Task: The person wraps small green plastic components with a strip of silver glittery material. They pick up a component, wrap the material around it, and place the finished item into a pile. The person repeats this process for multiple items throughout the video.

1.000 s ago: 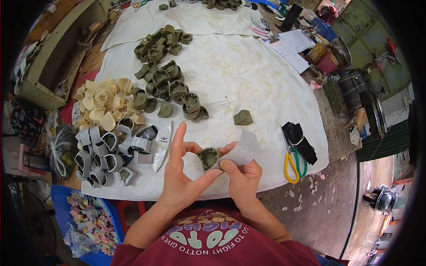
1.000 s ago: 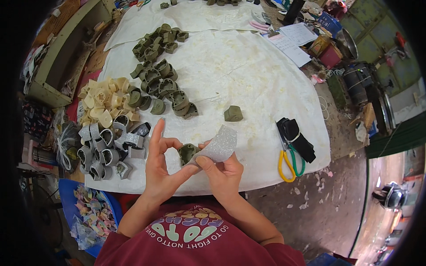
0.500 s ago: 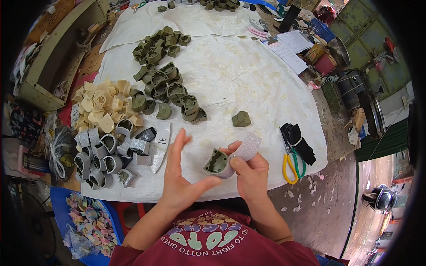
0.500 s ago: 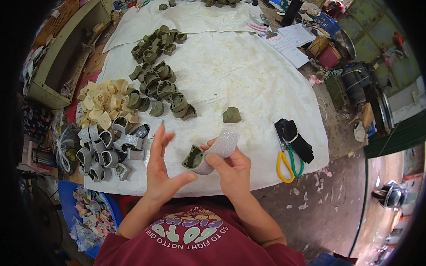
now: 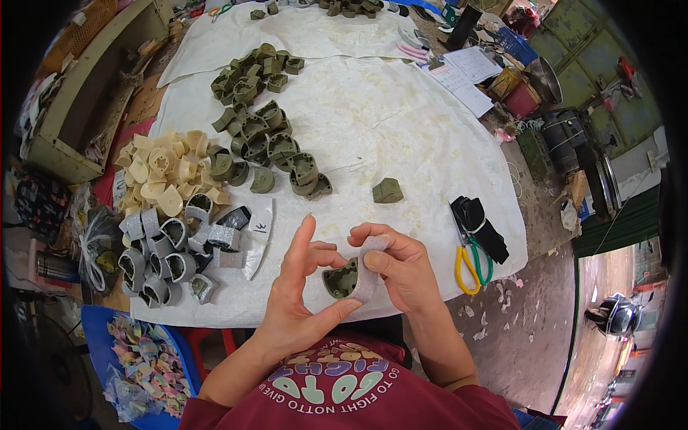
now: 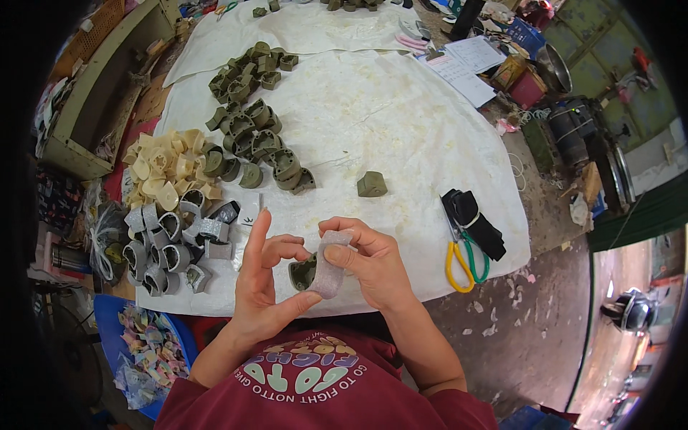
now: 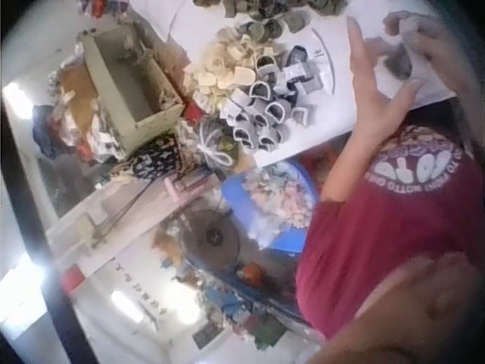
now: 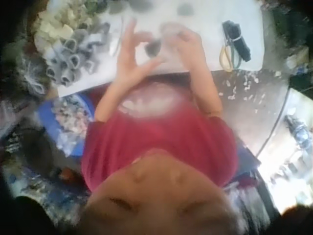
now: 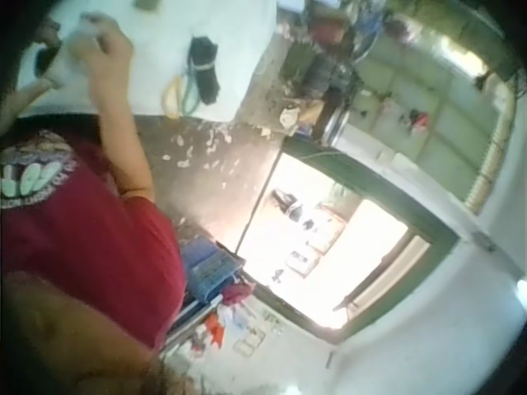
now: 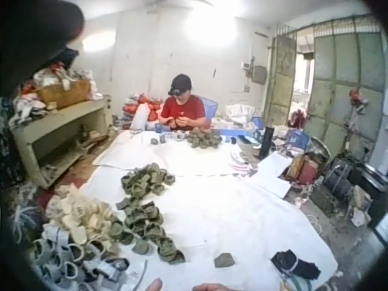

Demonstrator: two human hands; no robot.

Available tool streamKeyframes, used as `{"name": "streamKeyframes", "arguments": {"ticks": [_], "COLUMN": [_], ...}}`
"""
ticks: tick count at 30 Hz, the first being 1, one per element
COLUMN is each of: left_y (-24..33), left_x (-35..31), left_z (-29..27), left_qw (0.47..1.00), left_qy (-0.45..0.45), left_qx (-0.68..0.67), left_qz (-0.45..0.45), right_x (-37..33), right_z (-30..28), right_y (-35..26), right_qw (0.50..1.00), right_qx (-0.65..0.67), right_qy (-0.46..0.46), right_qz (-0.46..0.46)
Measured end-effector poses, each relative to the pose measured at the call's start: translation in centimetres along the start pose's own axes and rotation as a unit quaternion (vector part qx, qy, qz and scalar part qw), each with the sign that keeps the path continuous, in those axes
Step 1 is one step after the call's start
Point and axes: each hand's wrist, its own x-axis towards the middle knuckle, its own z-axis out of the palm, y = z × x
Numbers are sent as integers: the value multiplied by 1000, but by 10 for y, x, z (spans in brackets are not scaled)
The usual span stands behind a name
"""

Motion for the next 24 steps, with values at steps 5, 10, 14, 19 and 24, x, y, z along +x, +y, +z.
{"name": "streamKeyframes", "arguments": {"ticks": [5, 10, 14, 19, 24], "left_y": [-1, -7, -6, -5, -10], "left_x": [0, 1, 3, 5, 3], "left_z": [-3, -12, -12, -14, -16], "left_qw": [998, 985, 984, 988, 988], "left_qy": [-50, -60, -62, -53, -47], "left_qx": [29, 153, 36, 109, 142], "left_qz": [38, 49, -160, -93, -45], "right_x": [-2, -4, -11, -17, -14], "right_z": [-11, -20, -9, 5, 9], "right_y": [-6, -10, -3, -8, -7], "right_qw": [997, 989, 989, 968, 957], "right_qx": [25, 14, -106, -237, -277], "right_qy": [-47, -106, -96, -75, -69], "right_qz": [58, 101, -16, -24, -50]}}
